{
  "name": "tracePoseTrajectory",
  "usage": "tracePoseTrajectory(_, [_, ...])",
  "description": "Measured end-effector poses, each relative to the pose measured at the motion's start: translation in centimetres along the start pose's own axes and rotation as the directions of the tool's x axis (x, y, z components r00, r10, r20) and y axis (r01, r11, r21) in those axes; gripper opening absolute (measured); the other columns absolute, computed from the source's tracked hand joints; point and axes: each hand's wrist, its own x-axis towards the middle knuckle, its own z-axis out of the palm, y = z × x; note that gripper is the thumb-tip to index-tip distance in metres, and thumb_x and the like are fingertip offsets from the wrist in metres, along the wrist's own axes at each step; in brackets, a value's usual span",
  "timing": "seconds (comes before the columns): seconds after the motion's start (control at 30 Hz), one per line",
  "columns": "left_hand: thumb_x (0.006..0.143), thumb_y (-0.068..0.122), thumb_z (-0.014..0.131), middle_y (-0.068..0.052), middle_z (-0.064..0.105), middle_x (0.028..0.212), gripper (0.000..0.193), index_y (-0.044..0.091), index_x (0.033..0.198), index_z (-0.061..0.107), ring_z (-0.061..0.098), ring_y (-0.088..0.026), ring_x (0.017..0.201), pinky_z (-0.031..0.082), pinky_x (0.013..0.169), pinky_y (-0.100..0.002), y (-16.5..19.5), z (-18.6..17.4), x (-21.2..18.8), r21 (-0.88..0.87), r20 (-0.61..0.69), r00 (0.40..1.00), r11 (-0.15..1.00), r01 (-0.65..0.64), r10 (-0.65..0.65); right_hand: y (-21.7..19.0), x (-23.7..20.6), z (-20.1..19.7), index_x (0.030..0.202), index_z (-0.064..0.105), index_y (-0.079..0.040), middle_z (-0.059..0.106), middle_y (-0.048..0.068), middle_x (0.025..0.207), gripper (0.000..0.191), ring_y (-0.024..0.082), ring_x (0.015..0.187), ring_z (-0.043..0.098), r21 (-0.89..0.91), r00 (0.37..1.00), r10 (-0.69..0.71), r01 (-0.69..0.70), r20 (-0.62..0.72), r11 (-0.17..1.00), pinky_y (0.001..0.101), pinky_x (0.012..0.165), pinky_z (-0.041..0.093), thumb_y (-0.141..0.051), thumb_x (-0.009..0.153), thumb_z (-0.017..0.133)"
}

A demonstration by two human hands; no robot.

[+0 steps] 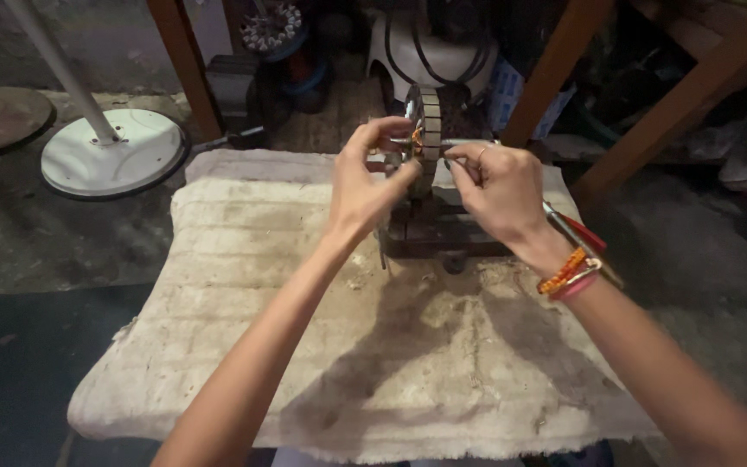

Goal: The person works on an electric motor armature held in a bench vise, pressing and seating copper wire windings into the slots around the armature by hand. They rotate the armature to reach different sections and continue fitting the windings around it.

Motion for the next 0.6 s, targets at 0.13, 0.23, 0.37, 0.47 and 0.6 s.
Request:
tracePoseTrajectory(0.13, [0.075, 0.011, 0.084, -0.007, 0.066, 0.121, 0.056, 0.006, 0.127, 0.062, 0.069, -0.019, 0.103, 0.059, 0.087, -0.032, 1.9, 1.0, -0.4, 0.144, -0.027, 0.988, 0.979, -0.147, 0.152, -1.8, 1.1, -1.4, 0.103, 0.079, -0.004, 0.071, 0.006, 0.072, 0.015, 0.013, 0.056, 0.063, -0.004, 0.999, -0.034, 0.035, 0.026, 0.999, 0.029, 0.054, 0.049, -0.007, 0.09, 0.073])
tracePoseTrajectory(0.23, [0.076, 0.012, 0.086, -0.01, 0.065, 0.121, 0.057, 0.006, 0.127, 0.061, 0.069, -0.023, 0.11, 0.059, 0.092, -0.034, 2.4, 1.5, -0.5, 0.243, -0.081, 0.969, 0.947, -0.208, 0.234, -2.6, 1.5, -1.8, 0.103, 0.079, -0.004, 0.07, 0.008, 0.067, 0.015, 0.016, 0.054, 0.064, -0.025, 0.997, 0.04, -0.038, 0.064, 0.999, 0.0308, 0.053, 0.048, -0.007, 0.09, 0.073])
tracePoseTrajectory(0.37, [0.076, 0.011, 0.085, -0.011, 0.066, 0.118, 0.056, 0.004, 0.126, 0.06, 0.069, -0.025, 0.109, 0.059, 0.092, -0.034, 2.3, 2.2, -0.3, 0.288, -0.125, 0.962, 0.937, -0.198, 0.242, -3.2, 2.2, -1.7, 0.104, 0.078, -0.004, 0.073, 0.009, 0.079, 0.014, 0.018, 0.064, 0.069, -0.006, 0.996, -0.071, 0.071, 0.053, 0.997, 0.0316, 0.06, 0.053, -0.008, 0.092, 0.072])
tracePoseTrajectory(0.47, [0.078, 0.009, 0.083, -0.012, 0.068, 0.113, 0.051, 0.003, 0.123, 0.061, 0.071, -0.024, 0.103, 0.06, 0.088, -0.034, 1.9, 2.6, -0.2, 0.293, -0.166, 0.961, 0.941, -0.167, 0.222, -3.5, 2.8, -1.6, 0.102, 0.078, -0.004, 0.074, 0.009, 0.082, 0.013, 0.021, 0.065, 0.07, -0.039, 0.985, -0.134, 0.139, 0.104, 0.99, 0.0339, 0.061, 0.054, -0.009, 0.093, 0.07])
tracePoseTrajectory(0.6, [0.083, 0.004, 0.077, -0.011, 0.071, 0.109, 0.039, 0.001, 0.12, 0.063, 0.075, -0.02, 0.093, 0.063, 0.08, -0.031, 1.3, 2.8, -0.1, 0.143, -0.194, 0.97, 0.982, -0.12, 0.146, -3.7, 3.7, -2.1, 0.1, 0.078, -0.004, 0.073, 0.011, 0.079, 0.012, 0.024, 0.065, 0.07, -0.058, 0.965, -0.18, 0.194, 0.19, 0.979, 0.0364, 0.063, 0.054, -0.009, 0.092, 0.071])
